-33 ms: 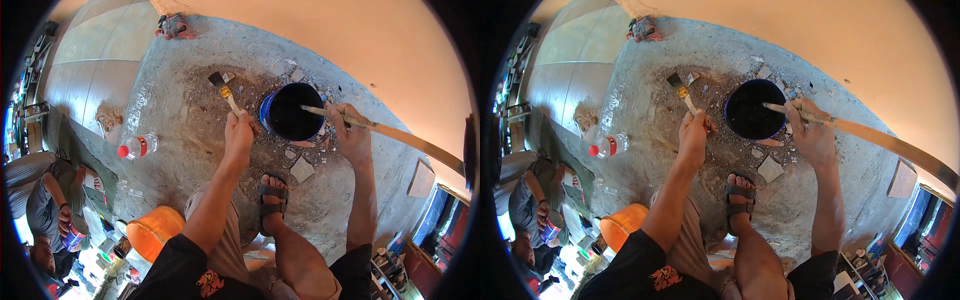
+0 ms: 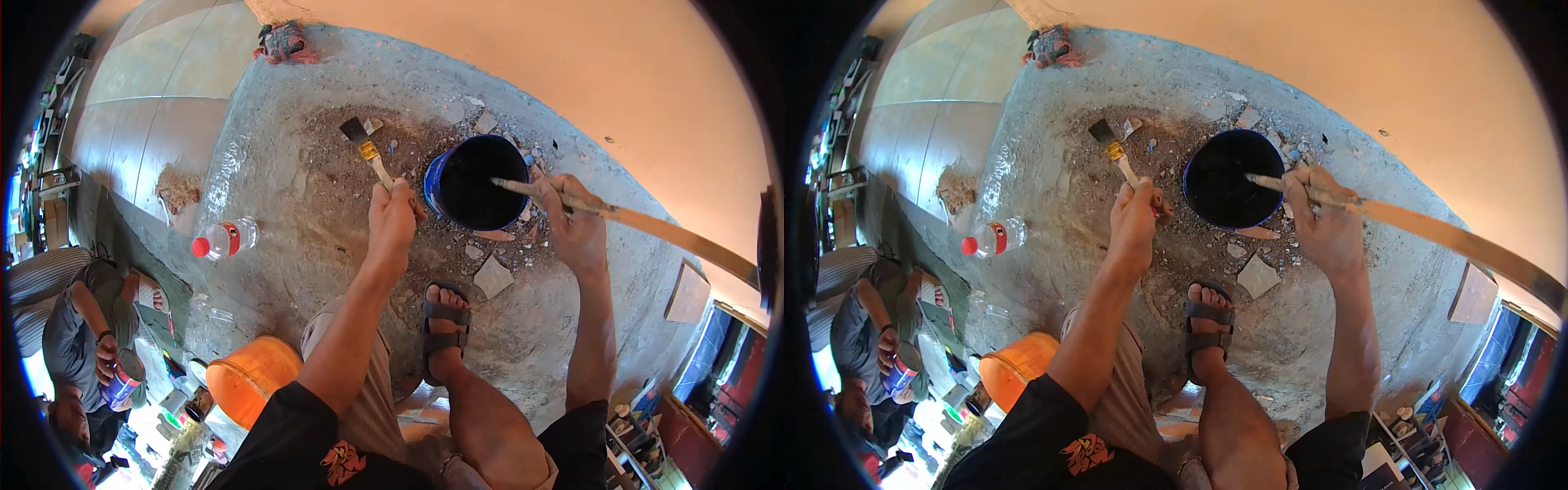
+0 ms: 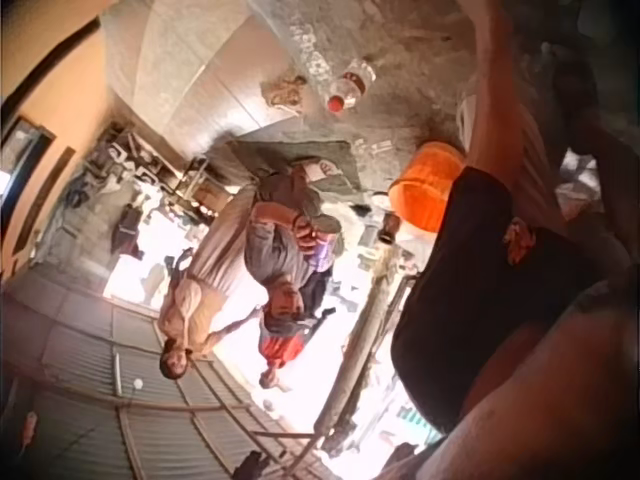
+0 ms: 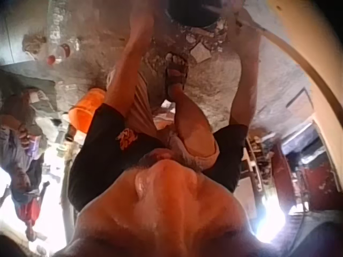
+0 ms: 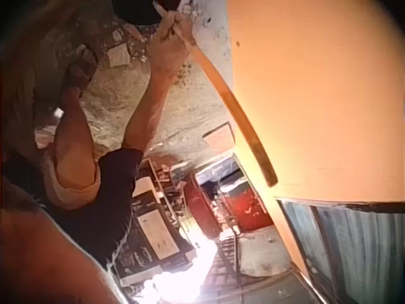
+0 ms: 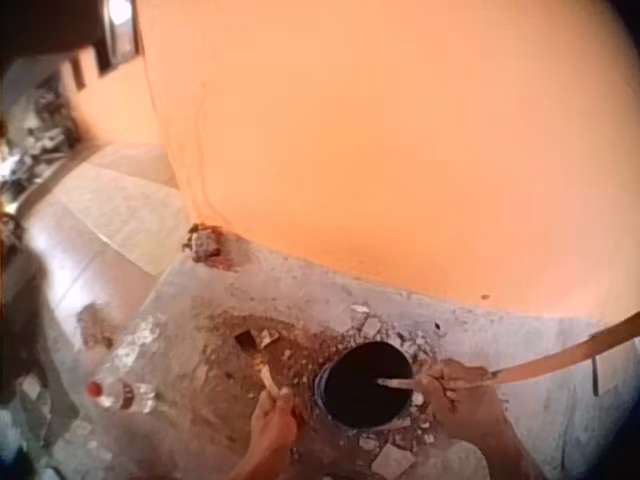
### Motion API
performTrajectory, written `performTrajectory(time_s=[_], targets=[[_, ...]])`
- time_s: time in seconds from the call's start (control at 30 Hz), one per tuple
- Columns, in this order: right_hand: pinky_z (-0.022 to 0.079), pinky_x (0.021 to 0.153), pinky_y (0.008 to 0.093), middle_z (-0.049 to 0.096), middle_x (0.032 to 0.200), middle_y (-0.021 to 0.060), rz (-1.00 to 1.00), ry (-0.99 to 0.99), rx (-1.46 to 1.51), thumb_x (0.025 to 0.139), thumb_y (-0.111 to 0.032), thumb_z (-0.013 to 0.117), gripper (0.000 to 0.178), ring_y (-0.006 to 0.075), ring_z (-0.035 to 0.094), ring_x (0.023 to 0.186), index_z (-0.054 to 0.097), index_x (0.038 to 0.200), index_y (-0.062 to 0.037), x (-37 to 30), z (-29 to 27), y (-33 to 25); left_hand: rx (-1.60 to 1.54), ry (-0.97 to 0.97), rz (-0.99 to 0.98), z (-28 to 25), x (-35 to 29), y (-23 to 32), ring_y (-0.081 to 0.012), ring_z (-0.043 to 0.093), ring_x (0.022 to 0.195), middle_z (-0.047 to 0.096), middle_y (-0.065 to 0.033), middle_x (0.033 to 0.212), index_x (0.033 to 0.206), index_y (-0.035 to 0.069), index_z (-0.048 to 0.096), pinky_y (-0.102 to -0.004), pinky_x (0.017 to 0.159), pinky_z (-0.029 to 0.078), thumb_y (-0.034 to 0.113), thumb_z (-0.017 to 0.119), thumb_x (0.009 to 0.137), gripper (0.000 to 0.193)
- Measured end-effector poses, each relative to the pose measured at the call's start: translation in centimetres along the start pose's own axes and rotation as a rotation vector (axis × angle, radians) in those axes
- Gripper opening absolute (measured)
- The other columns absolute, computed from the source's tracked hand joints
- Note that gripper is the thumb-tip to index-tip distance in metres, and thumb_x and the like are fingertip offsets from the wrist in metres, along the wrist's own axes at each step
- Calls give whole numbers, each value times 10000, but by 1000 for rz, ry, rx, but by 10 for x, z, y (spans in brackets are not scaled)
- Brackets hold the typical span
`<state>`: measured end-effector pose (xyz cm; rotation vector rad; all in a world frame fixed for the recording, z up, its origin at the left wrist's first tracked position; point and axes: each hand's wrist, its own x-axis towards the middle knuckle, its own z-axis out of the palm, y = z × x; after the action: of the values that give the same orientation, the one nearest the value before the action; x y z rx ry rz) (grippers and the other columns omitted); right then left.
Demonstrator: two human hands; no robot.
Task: The person stirs a dark liquid in a bucket using a wooden stick, pours water from a bottle into the bucket, and then uses a brush to apply the mixture to a window frame.
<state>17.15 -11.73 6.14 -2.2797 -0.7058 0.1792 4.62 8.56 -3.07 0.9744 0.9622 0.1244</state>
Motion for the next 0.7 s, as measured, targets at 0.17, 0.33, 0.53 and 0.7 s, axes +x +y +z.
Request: performTrajectory(time_s=[0.17,0.33,0.53,0.7], targets=[[471,548,326,659,746,128,-162,-45,76,953,-128,624,124,180,631,617,652,914,-14,-15,17,-5,155,10,85,5,1,-7,-128,563,730,577,-34,886,1067,92,443,-318,648,455,258,556,1011,208],[482,560,335,658,747,127,-112,31,58,943,-123,630,110,216,638,615,648,906,-21,2,26,3,143,8,113,11,-1,-12,-112,544,772,594,-36,920,1120,91,441,-301,651,440,252,589,996,251],[479,545,325,638,715,116,-3,-14,-97,942,-104,626,99,187,625,596,632,887,-21,-19,-4,-11,186,67,103,5,-4,-8,-106,513,829,588,-27,923,1107,91,465,-295,726,416,242,606,990,237],[485,551,329,637,719,111,-155,-39,14,942,-98,621,88,185,626,601,632,894,-25,-21,26,-15,159,90,208,5,-5,-7,-108,473,785,515,-28,887,1062,50,457,-301,693,431,195,613,979,229]])
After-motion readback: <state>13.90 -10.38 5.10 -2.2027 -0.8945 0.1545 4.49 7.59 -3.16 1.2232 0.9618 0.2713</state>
